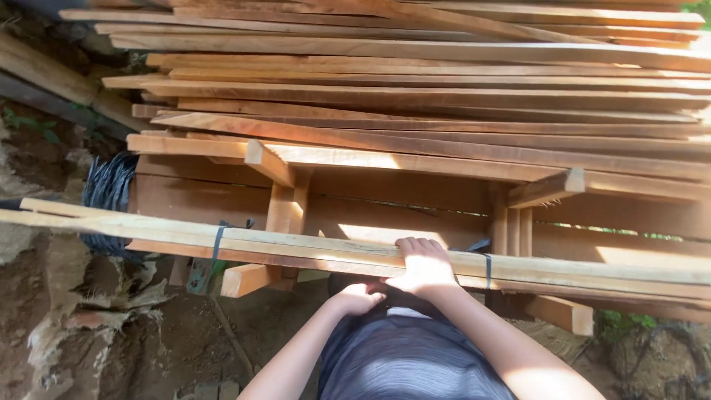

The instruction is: Organizing and sorting thin wooden planks on a rack.

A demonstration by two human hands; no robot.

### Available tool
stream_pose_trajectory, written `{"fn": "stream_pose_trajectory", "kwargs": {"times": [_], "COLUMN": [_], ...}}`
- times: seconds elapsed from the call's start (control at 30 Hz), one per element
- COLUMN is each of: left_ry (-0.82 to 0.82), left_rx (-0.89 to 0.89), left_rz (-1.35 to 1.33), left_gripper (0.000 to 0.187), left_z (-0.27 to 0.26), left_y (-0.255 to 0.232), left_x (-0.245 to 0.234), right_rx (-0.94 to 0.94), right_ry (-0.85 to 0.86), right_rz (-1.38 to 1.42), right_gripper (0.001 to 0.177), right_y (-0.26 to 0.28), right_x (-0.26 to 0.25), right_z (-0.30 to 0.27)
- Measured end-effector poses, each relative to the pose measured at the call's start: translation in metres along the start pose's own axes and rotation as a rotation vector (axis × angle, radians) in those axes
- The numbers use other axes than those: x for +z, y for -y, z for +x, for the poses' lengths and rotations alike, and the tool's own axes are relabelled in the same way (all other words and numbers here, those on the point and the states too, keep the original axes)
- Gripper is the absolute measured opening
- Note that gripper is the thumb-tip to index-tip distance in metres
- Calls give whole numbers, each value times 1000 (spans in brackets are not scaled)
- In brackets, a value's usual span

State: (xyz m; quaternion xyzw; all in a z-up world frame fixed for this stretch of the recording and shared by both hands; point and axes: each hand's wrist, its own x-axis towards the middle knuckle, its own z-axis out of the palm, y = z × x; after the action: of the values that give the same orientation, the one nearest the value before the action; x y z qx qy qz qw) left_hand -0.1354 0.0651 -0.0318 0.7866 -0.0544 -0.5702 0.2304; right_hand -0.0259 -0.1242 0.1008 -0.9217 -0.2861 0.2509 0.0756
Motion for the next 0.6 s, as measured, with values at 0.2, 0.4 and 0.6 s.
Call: {"fn": "stream_pose_trajectory", "kwargs": {"times": [0.2, 0.4, 0.6], "left_ry": [82, -152, 79], "left_rx": [457, 634, 395], "left_rz": [-594, -707, -141], "left_gripper": [23, 55, 79], "left_z": [-117, -42, 40], "left_y": [-118, -175, -245], "left_x": [-96, -162, -141], "right_rx": [219, 613, 992], "right_ry": [167, -944, -792], "right_rz": [335, 1056, 1873], "right_gripper": [76, 37, 45], "right_y": [-10, -61, -58], "right_x": [-10, 79, -1], "right_z": [-38, -121, -139]}}
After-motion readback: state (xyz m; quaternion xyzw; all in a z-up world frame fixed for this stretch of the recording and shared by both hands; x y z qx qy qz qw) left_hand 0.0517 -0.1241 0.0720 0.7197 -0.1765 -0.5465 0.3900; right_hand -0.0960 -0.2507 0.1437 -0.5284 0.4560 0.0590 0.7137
